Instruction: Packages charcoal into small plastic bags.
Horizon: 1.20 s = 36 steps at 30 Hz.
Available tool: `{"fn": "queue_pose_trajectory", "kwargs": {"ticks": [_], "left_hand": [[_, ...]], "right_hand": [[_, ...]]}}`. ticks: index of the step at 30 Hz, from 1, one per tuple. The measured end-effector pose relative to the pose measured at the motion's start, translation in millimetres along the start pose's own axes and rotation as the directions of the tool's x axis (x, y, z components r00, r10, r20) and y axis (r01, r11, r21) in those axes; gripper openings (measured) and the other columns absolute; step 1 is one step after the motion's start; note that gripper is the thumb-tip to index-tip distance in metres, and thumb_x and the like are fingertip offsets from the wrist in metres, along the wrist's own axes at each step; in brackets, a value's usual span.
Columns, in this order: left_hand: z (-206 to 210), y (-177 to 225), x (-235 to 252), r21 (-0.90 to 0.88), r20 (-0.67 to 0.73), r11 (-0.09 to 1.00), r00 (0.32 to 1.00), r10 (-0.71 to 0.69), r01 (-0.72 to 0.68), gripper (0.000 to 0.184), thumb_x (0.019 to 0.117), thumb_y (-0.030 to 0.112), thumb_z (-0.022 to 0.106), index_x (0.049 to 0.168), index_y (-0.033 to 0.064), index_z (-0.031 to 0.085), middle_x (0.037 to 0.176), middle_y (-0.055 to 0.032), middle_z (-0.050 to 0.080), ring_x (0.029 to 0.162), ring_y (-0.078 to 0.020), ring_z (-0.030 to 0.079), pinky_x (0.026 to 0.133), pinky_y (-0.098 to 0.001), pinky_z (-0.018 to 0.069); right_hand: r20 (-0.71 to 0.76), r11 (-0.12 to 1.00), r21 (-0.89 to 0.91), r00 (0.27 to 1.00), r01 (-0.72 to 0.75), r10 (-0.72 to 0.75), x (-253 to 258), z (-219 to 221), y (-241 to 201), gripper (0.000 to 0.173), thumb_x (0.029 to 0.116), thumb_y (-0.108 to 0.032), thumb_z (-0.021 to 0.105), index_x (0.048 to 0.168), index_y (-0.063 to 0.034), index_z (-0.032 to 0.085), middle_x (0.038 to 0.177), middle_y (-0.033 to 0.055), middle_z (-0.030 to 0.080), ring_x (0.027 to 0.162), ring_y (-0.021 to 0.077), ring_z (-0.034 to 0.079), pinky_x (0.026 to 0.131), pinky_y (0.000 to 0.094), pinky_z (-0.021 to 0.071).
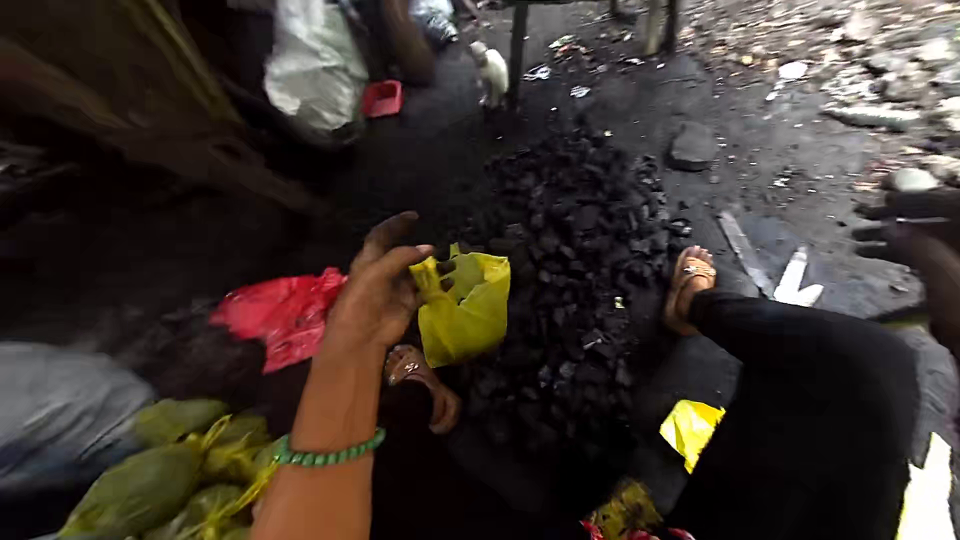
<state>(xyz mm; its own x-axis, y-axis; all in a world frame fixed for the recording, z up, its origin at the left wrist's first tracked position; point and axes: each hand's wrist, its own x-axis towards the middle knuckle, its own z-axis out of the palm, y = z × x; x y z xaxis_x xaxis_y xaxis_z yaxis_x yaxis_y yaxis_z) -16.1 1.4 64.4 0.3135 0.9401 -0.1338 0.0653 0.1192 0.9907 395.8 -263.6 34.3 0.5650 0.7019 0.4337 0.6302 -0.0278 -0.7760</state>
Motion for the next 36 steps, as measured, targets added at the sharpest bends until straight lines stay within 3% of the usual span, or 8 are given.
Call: {"fn": "queue_pose_trajectory", "kwargs": {"ticks": [4, 9, 14, 17, 21, 24, 30, 36], "left_hand": [[-19.6, 1.2, -6.3, -0.079, -0.032, 0.997, 0.999, 0.017, -0.02, 0.049, 0.0969, 0.015, 0.048, 0.145, 0.0231, 0.04, 0.102, -0.0007, 0.066, 0.084, -0.0146, 0.071, 0.071, -0.0313, 0.062], [-48.7, -3.5, -26.8, -0.125, -0.085, 0.992, 0.996, 0.024, -0.034, 0.046, 0.1001, 0.024, 0.052, 0.146, 0.0241, 0.046, 0.113, -0.0029, 0.069, 0.093, -0.0153, 0.072, 0.077, -0.0318, 0.0615], [-83.5, -21.1, -34.3, -0.2, -0.092, 0.978, 0.995, 0.033, -0.051, 0.062, 0.0855, 0.04, 0.076, 0.141, 0.0225, 0.054, 0.121, -0.0087, 0.07, 0.091, -0.0186, 0.073, 0.073, -0.0335, 0.0636], [-100.9, -27.5, -34.3, -0.207, -0.069, 0.976, 0.996, 0.05, -0.064, 0.064, 0.0843, 0.044, 0.078, 0.141, 0.0247, 0.056, 0.125, -0.0096, 0.068, 0.093, -0.0196, 0.073, 0.073, -0.0337, 0.0631], [-105.1, -27.2, -33.9, -0.179, -0.055, 0.982, 0.997, 0.051, -0.06, 0.057, 0.0864, 0.042, 0.074, 0.139, 0.0264, 0.058, 0.124, -0.0077, 0.068, 0.094, -0.018, 0.073, 0.074, -0.0329, 0.063], [-104.2, -29.4, -35.4, -0.155, -0.054, 0.984, 0.996, 0.075, -0.083, 0.059, 0.0852, 0.044, 0.076, 0.138, 0.0244, 0.059, 0.125, -0.0071, 0.068, 0.095, -0.017, 0.072, 0.073, -0.0314, 0.063], [-92.5, -25.2, -29.1, -0.111, -0.124, 0.993, 0.992, 0.022, -0.036, 0.058, 0.0863, 0.034, 0.071, 0.14, 0.019, 0.053, 0.116, -0.0057, 0.071, 0.091, -0.0157, 0.073, 0.074, -0.03, 0.0632], [-72.3, -26.7, -25.6, -0.038, -0.04, 0.999, 0.999, -0.019, 0.018, 0.059, 0.0877, 0.018, 0.057, 0.146, 0.0212, 0.046, 0.109, -0.0046, 0.07, 0.081, -0.0113, 0.071, 0.068, -0.0256, 0.0603]], "right_hand": [[0.431, 0.999, 0.029, 0.902, -0.043, 0.026, 54.2, 172.6, -0.8, 0.034, 0.0982, -0.006, 0.063, 0.129, 0.0064, 0.061, 0.122, 0.0248, 0.066, 0.104, 0.0324, 0.069, 0.093, 0.0525, 0.056], [0.815, 0.946, -0.265, 0.481, -0.187, 0.323, 3.1, 341.0, 63.3, 0.061, 0.0894, -0.021, 0.081, 0.14, 0.003, 0.057, 0.132, 0.0341, 0.06, 0.123, 0.0514, 0.058, 0.105, 0.0698, 0.0429], [0.714, 0.814, -0.561, 0.409, -0.15, 0.568, -29.2, 421.4, 92.2, 0.112, 0.0741, -0.042, 0.092, 0.164, -0.0245, 0.028, 0.169, 0.0248, 0.01, 0.148, 0.0565, 0.024, 0.105, 0.0789, 0.0328], [0.661, 0.779, -0.602, 0.438, -0.173, 0.609, -48.3, 444.9, 93.3, 0.125, 0.0688, -0.048, 0.094, 0.166, -0.025, 0.019, 0.169, 0.0283, 0.002, 0.144, 0.0578, 0.031, 0.1, 0.0708, 0.0456], [0.592, 0.787, -0.561, 0.541, -0.255, 0.597, -65.7, 431.0, 100.8, 0.105, 0.0731, -0.034, 0.094, 0.16, -0.0201, 0.036, 0.16, 0.0367, 0.023, 0.133, 0.0576, 0.045, 0.099, 0.0639, 0.0503], [0.631, 0.786, -0.541, 0.475, -0.299, 0.614, -63.5, 414.6, 116.5, 0.094, 0.0812, -0.025, 0.088, 0.159, -0.0153, 0.036, 0.153, 0.0382, 0.033, 0.127, 0.0548, 0.053, 0.101, 0.0629, 0.0493], [0.628, 0.76, -0.572, 0.432, -0.309, 0.648, -66.1, 423.6, 109.8, 0.103, 0.0813, -0.019, 0.088, 0.163, -0.0278, 0.027, 0.159, 0.037, 0.024, 0.125, 0.0561, 0.054, 0.098, 0.0639, 0.0501], [0.502, 0.677, -0.023, 0.577, -0.735, 0.644, -70.9, 392.6, 105.4, 0.084, 0.0806, 0.002, 0.081, 0.154, -0.0032, 0.04, 0.146, 0.0349, 0.046, 0.129, 0.0472, 0.052, 0.103, 0.0613, 0.0477]]}}
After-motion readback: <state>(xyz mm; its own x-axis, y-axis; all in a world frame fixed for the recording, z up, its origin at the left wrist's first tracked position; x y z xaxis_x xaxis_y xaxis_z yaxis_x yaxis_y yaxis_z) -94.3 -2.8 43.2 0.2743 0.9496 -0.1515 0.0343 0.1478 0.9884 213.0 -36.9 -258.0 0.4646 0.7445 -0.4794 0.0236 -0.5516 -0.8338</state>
